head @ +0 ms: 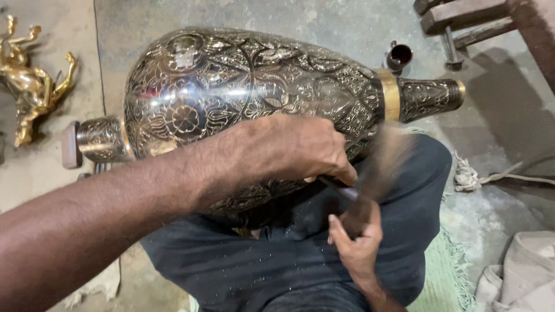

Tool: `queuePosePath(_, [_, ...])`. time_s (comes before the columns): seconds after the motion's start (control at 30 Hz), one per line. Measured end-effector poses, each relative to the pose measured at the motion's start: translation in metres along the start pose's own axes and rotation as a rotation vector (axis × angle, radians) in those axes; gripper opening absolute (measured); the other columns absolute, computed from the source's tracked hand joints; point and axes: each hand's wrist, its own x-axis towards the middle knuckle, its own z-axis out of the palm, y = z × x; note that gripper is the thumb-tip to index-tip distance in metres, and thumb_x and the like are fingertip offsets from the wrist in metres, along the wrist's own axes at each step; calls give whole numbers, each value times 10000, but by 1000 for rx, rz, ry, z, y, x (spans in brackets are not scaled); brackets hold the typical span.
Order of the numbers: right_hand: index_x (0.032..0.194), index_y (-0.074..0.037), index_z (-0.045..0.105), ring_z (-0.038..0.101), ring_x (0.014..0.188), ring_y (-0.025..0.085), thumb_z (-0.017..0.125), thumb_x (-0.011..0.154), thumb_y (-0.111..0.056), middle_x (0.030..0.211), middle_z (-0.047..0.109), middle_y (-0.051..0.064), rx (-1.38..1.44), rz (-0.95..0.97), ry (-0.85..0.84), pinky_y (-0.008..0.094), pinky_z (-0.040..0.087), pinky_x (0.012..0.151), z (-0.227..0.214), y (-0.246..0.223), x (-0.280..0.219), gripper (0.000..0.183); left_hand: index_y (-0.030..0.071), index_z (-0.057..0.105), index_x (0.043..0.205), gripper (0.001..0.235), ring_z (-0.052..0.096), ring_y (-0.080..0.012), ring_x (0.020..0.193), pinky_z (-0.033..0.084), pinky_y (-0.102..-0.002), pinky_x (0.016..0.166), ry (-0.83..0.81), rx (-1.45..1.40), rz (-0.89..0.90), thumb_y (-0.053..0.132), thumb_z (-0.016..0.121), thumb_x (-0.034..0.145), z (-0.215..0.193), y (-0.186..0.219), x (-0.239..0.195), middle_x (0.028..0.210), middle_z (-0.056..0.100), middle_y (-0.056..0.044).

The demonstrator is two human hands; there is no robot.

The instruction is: The person uses a hammer and chisel to engrave intricate floral patterns onto a large brass vase resting on their lap. They repeatedly strike the chisel to create detailed designs on the vase's surface.

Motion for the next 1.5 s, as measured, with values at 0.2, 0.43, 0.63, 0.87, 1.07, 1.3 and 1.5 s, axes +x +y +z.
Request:
queuePosePath(0.2, [1052,-54,585,602,610,182,682,864,168,807,621,84,-302,-384,-82,349,551,596,-12,3,4,307,293,602,1362,506,765,-199,749,666,-303,542,37,-111,-45,36,627,926,-4,4,-5,942,769,-76])
queuePosePath(0.43, [902,-61,553,596,557,124,729,861,103,704,609,41,-201,-338,-4,293,522,565,-8,1,1,244,266,623,1327,544,761,-163,763,654,-312,604,93,-155,-36,56,705,833,-6,1,-9,872,775,-33])
queuePosePath(0.63, [955,-58,562,602,569,131,720,881,151,726,609,70,-92,-190,12,302,511,522,0,8,-8,272,310,626,1333,540,764,-156,790,655,-318,646,38,-173,-84,56,693,862,-8,4,-9,907,783,-7])
queuePosePath(0.87, [1019,-27,543,616,624,116,709,863,152,826,613,68,61,-224,82,269,532,537,8,2,-6,290,322,612,1357,548,749,-188,840,648,-335,673,19,-123,-66,99,679,861,-11,5,-13,1015,767,-26])
queuePosePath(1.07, [934,-44,561,626,549,99,754,893,30,673,628,31,-271,-187,-5,254,514,522,1,-19,3,211,246,627,1314,381,765,-160,839,675,-285,639,47,-243,-58,88,647,969,-9,-3,-19,998,773,-40])
queuePosePath(1.3, [836,-31,598,603,432,84,782,829,-58,560,618,14,-398,171,-122,250,461,403,-11,-42,19,186,191,643,1302,481,762,-168,798,665,-285,589,200,-373,-53,56,716,847,2,-16,-31,997,771,-73])
queuePosePath(1.5, [928,-53,585,612,504,58,765,891,-57,657,631,9,-196,-125,33,225,472,463,-4,-43,12,184,226,578,1407,534,772,-133,796,661,-294,621,215,-308,-123,71,687,908,4,-6,-32,942,793,-59])
